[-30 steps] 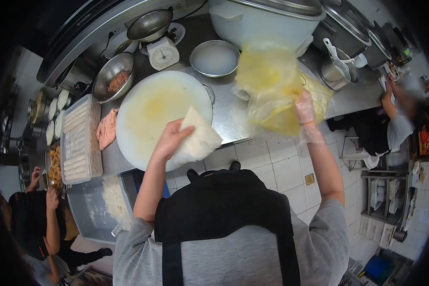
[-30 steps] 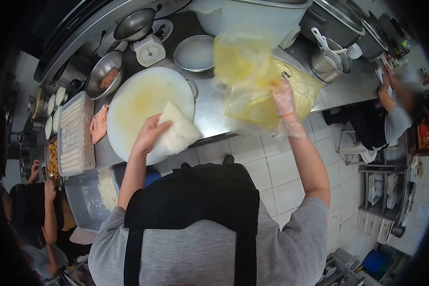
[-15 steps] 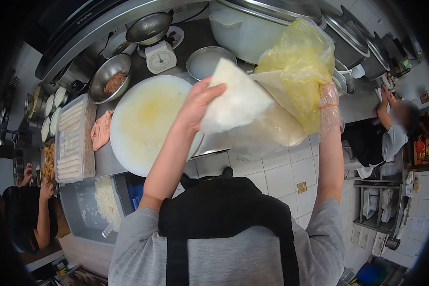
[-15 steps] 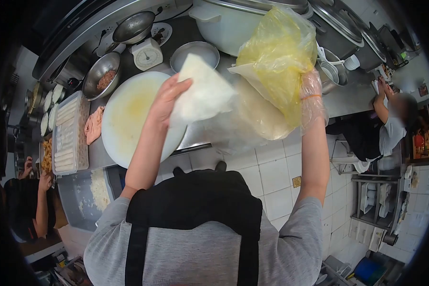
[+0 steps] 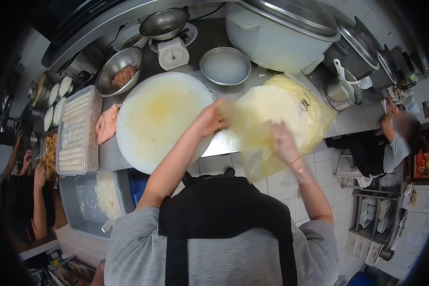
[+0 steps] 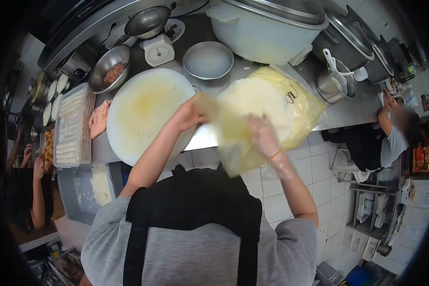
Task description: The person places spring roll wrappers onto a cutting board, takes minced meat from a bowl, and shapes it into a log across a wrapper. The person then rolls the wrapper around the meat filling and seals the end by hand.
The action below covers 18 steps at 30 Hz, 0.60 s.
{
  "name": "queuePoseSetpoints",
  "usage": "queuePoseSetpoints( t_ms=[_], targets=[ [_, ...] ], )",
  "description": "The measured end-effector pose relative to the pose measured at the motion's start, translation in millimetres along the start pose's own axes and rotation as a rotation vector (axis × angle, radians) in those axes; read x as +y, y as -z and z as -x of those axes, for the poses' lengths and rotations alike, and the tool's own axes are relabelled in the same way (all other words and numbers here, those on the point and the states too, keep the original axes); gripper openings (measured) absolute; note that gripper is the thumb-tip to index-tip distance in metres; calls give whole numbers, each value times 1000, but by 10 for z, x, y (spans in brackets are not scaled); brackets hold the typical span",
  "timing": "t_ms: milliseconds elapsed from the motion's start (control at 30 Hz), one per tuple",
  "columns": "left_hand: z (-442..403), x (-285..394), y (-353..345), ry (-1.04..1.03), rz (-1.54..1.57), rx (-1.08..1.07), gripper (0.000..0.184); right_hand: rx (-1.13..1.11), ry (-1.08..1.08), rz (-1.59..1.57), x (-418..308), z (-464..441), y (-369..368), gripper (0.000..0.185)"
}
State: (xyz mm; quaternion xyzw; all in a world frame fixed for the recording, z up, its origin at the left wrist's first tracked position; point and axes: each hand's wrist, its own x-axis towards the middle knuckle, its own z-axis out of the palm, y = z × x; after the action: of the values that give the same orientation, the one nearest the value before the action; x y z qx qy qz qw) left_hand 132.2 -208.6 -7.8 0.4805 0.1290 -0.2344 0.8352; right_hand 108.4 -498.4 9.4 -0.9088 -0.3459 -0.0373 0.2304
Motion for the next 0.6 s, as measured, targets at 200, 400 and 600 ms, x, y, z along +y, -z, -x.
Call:
queuePoseSetpoints(
  t_ms=[200, 400, 600],
  targets=[
    [677, 121, 298, -128, -244, 61, 50, -540, -93, 324, -666, 46, 151, 102],
    [972, 129, 414, -160, -303, -40, 43, -196, -99, 80, -742, -127, -128, 78],
    [1266, 133, 626, -182, -364, -90, 40, 160, -381, -229, -214, -166, -456, 17]
  ],
)
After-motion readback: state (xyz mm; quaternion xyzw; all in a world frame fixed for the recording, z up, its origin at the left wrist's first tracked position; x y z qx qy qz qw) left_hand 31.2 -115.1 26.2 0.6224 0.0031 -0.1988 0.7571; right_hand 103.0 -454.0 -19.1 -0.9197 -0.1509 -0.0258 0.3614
